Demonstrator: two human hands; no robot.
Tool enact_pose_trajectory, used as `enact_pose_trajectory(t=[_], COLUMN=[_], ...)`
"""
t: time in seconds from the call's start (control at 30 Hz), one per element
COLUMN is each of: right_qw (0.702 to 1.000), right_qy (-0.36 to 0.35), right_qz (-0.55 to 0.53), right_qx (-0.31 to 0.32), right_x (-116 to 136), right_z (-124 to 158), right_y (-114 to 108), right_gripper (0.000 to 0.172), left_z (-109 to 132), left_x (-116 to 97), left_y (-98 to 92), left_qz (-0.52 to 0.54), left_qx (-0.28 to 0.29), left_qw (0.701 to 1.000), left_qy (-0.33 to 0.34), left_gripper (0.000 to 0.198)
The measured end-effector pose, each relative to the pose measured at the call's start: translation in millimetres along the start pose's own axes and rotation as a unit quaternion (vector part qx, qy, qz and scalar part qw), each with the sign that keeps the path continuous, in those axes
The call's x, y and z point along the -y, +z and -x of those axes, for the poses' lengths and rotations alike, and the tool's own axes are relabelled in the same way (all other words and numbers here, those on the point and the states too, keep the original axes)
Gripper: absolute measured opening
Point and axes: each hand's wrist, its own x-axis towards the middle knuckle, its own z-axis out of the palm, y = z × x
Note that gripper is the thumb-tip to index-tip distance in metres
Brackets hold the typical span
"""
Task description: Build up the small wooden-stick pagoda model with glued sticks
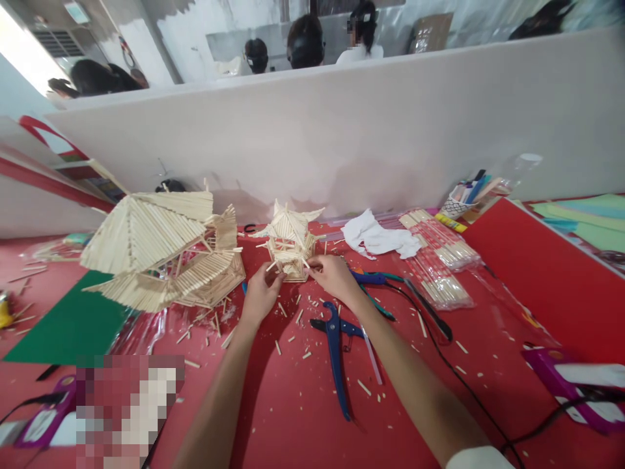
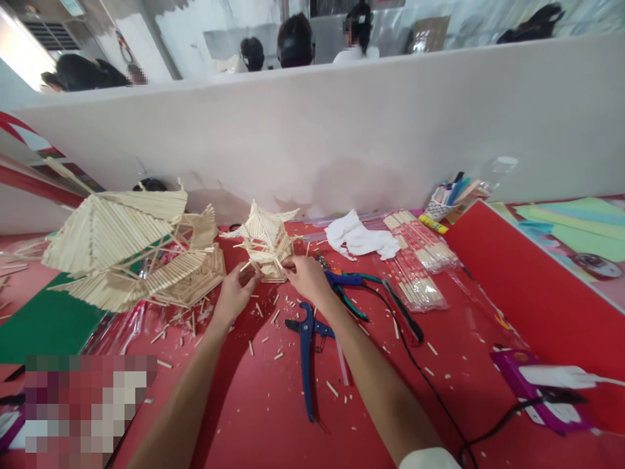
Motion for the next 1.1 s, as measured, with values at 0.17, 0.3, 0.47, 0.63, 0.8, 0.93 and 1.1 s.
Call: enact_pose_trajectory(t=[0.17, 0.3, 0.47, 0.63, 0.8, 0.93, 1.1], right_qw=[1.0, 1.0, 0.997, 0.986, 0.978, 0.977, 0.977], right_qy=[0.0, 0.009, 0.02, 0.029, 0.038, 0.033, 0.03], right_qz=[0.012, 0.027, 0.072, 0.165, 0.2, 0.207, 0.208], right_qx=[0.001, -0.009, -0.01, 0.024, 0.04, 0.042, 0.043], right_x=[3.2, 3.2, 8.6, 17.8, 21.1, 21.5, 21.2], right_z=[0.9, 0.6, 1.9, 4.3, 4.5, 4.6, 4.2], right_y=[1.6, 3.0, 3.1, 0.0, -1.3, -1.7, -1.4], right_gripper=[0.016, 0.014, 0.019, 0.024, 0.027, 0.027, 0.031], left_z=[-3.0, -4.9, -4.8, 1.3, 5.2, 5.5, 5.3], left_x=[3.0, 4.5, 3.2, -8.7, -16.8, -20.2, -22.9], left_y=[0.5, 2.2, 0.2, -10.0, -14.2, -15.2, -17.9], left_qz=[0.075, 0.093, 0.089, -0.027, -0.111, -0.146, -0.154], left_qx=[-0.018, -0.023, -0.009, -0.054, -0.129, -0.139, -0.144], left_qw=[0.997, 0.995, 0.996, 0.997, 0.981, 0.972, 0.969], left_qy=[-0.015, -0.012, -0.009, 0.037, 0.097, 0.121, 0.127], left_gripper=[0.031, 0.033, 0.035, 0.033, 0.026, 0.018, 0.018])
